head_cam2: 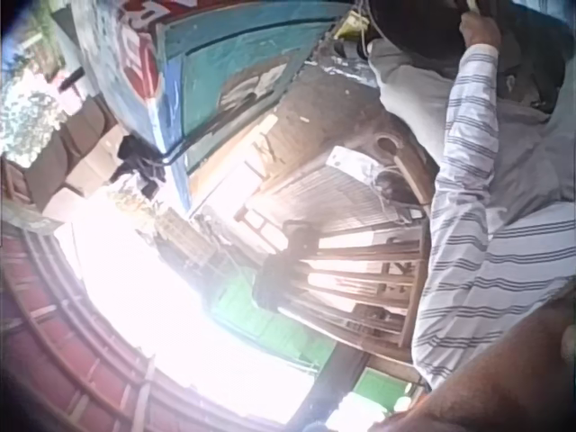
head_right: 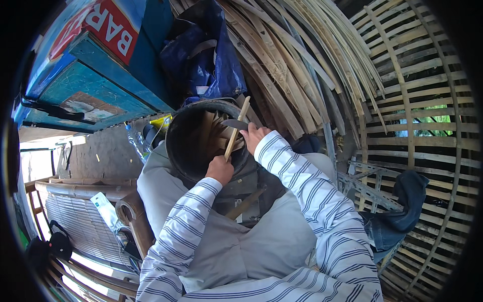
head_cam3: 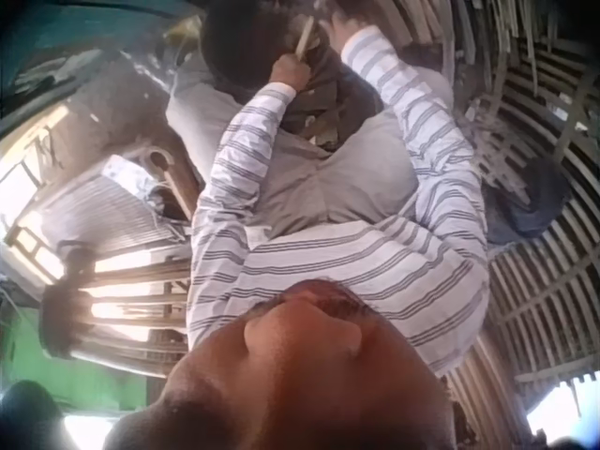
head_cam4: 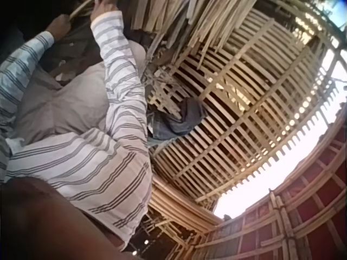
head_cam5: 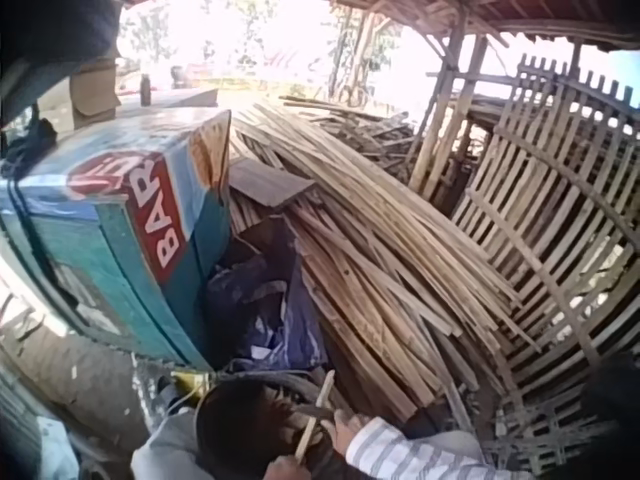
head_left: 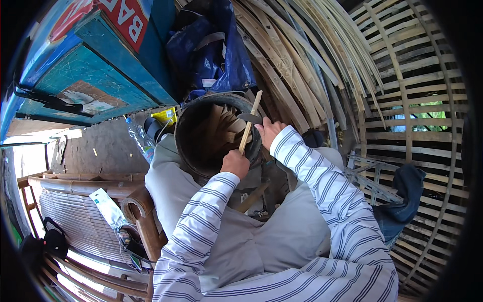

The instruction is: The person is shaving and smoothing bamboo strips with a knife.

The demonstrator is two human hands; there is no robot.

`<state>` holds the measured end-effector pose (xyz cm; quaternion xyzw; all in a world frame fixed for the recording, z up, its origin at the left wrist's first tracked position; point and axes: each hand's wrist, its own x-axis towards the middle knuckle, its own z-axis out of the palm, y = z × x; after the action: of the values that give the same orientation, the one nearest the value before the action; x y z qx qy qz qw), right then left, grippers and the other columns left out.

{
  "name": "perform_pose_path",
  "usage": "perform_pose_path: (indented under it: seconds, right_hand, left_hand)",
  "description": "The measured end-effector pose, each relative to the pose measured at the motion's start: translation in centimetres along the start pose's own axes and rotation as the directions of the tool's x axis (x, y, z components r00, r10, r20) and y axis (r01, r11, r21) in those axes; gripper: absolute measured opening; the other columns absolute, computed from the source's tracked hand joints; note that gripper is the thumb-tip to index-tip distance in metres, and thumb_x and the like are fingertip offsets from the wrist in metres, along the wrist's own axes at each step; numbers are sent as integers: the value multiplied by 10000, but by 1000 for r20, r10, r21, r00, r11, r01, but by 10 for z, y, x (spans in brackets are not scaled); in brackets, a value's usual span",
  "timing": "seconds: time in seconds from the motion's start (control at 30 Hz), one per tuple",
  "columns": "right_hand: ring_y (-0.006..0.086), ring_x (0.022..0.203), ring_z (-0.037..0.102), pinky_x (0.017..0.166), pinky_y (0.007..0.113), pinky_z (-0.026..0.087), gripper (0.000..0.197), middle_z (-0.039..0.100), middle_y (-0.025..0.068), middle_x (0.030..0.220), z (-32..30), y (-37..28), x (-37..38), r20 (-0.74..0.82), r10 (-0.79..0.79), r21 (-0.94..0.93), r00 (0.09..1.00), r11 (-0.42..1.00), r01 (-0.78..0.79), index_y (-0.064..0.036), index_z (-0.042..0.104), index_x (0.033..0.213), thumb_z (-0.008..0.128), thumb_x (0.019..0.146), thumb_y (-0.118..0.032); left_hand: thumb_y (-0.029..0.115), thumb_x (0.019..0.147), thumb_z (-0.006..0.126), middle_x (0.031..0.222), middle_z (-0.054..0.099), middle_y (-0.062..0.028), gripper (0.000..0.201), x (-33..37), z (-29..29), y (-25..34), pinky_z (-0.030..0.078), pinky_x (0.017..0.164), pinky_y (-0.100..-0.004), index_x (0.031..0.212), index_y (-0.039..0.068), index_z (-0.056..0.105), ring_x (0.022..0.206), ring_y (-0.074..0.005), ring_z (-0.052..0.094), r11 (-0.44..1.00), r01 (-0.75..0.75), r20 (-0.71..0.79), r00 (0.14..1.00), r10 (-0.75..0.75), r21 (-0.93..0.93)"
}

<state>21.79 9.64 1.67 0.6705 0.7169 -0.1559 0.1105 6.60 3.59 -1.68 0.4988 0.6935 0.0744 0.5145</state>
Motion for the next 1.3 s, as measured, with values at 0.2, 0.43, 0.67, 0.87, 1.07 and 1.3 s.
perform_pose_path:
  seconds: [0.2,0.43,0.67,0.87,1.07,1.3]
  right_hand:
    - [425,847,634,723,515,507,411,646,260,873,-5,-9,18,72,13,-36,997,999,-10,-41,531,1006,369,978,-418]
    - [360,1212,494,1039,463,366,608,545,211,1268,36,119,98,234,542,-68,807,837,-542,-17,493,1313,298,977,-485]
    - [237,546,554,525,381,476,518,574,113,648,10,110,80,557,222,830,801,-190,-525,-49,573,901,381,957,-527]
    - [210,480,529,453,364,462,484,531,79,571,-1,85,52,398,306,872,865,-420,-253,-50,554,855,447,941,-515]
    - [204,473,539,430,344,454,446,549,68,602,-12,85,29,370,380,889,848,-411,-204,-74,537,896,460,937,-511]
    - [217,510,552,462,352,473,415,550,80,628,-15,96,-34,325,146,779,934,-602,-176,-69,530,909,510,925,-483]
  left_hand:
    - [217,911,483,938,611,-326,317,-8,-10,-3,458,848,-505,932,-63,629,948,-469,584,1000,-3,-48,999,2,-6]
    - [118,806,512,924,609,-334,245,-18,18,-27,461,865,-501,908,-68,635,925,-473,593,995,-46,55,998,42,89]
    - [290,915,509,832,630,-299,366,2,-12,-2,497,787,-473,922,-63,608,838,-456,617,997,-55,-2,998,55,-51]
    - [272,876,591,922,647,-255,358,-6,-38,8,477,807,-440,1067,-28,552,911,-425,619,982,-180,-289,945,155,-59]
    - [217,765,650,879,653,-208,439,-32,-89,-16,498,771,-358,1109,-51,599,817,-284,648,969,-228,-295,924,245,92]
    - [112,854,528,802,533,-83,364,-103,-104,-25,450,577,-316,1199,-1,513,618,-168,505,684,143,207,978,12,-715]
